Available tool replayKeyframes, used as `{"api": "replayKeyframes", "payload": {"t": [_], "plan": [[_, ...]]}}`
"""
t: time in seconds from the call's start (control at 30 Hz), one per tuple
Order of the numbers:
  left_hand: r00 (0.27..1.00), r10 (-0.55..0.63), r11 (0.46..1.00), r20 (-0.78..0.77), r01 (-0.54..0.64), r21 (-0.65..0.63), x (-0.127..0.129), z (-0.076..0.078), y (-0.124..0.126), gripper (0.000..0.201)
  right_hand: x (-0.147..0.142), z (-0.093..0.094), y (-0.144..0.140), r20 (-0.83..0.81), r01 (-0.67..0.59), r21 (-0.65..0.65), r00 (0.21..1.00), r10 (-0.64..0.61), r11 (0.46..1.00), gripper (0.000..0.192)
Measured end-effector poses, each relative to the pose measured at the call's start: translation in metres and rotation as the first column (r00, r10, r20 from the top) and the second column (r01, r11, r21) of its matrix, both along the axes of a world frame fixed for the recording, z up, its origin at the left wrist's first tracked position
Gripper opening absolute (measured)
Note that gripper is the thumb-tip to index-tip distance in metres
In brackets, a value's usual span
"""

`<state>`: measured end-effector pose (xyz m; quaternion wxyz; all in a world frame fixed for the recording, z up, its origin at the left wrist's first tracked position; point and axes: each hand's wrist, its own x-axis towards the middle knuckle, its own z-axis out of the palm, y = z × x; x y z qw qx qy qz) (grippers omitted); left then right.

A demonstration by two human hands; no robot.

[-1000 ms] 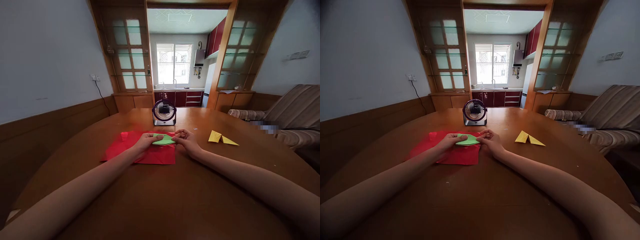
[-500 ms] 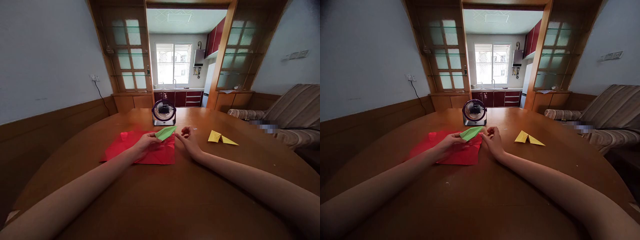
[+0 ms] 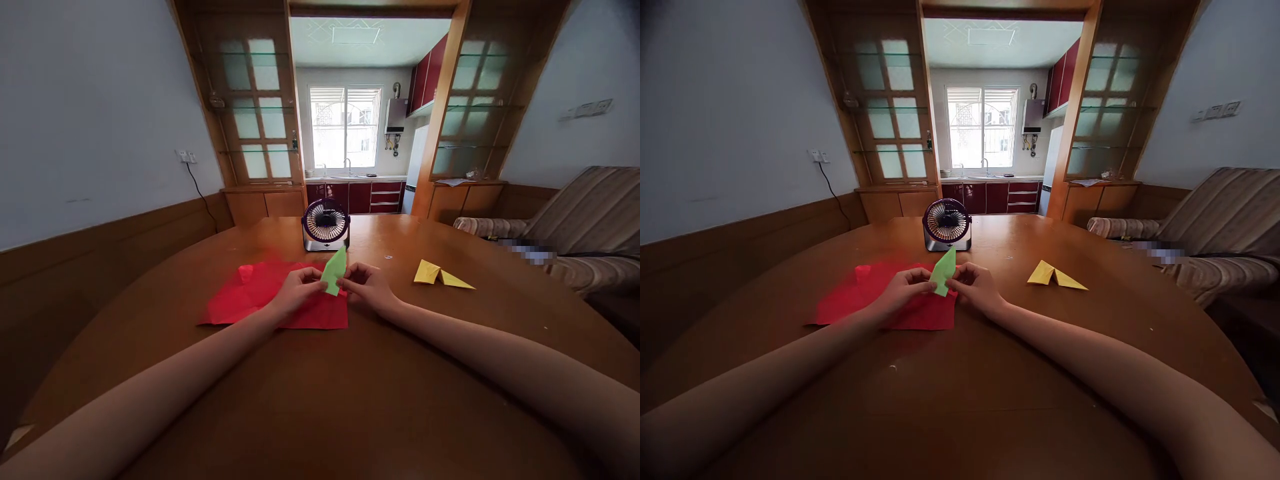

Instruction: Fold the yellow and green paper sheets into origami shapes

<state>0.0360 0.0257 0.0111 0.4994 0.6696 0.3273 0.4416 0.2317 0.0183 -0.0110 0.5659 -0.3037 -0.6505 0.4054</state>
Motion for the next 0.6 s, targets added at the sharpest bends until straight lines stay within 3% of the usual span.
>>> {"api": "replayKeyframes", "payload": {"t": [0.17, 0.33, 0.4, 0.5, 0.6], "plan": [[0.984, 0.176, 0.967, 0.002, -0.173, 0.184, 0.000, -0.002, 0.003, 0.034, 0.000, -0.003, 0.003, 0.008, 0.055, 0.049, 0.998, -0.055, 0.997, 0.039], [0.993, 0.075, 0.966, -0.092, -0.050, 0.256, 0.004, -0.001, -0.009, 0.023, 0.000, 0.002, -0.001, -0.004, -0.083, -0.034, 0.997, 0.083, 0.996, 0.055], [0.994, 0.066, 0.962, -0.090, -0.040, 0.269, 0.004, 0.000, -0.014, 0.020, 0.000, 0.004, -0.003, 0.019, -0.133, -0.054, 0.991, 0.134, 0.990, 0.052], [0.999, -0.009, 0.978, -0.051, 0.020, 0.210, 0.006, -0.001, -0.017, 0.023, 0.000, 0.007, -0.006, 0.057, -0.085, -0.023, 0.995, 0.086, 0.996, 0.033], [0.998, -0.069, 0.989, -0.005, 0.069, 0.133, 0.008, -0.004, -0.018, 0.027, 0.001, 0.007, -0.006, 0.049, -0.034, -0.005, 0.998, 0.034, 0.999, 0.032]]}}
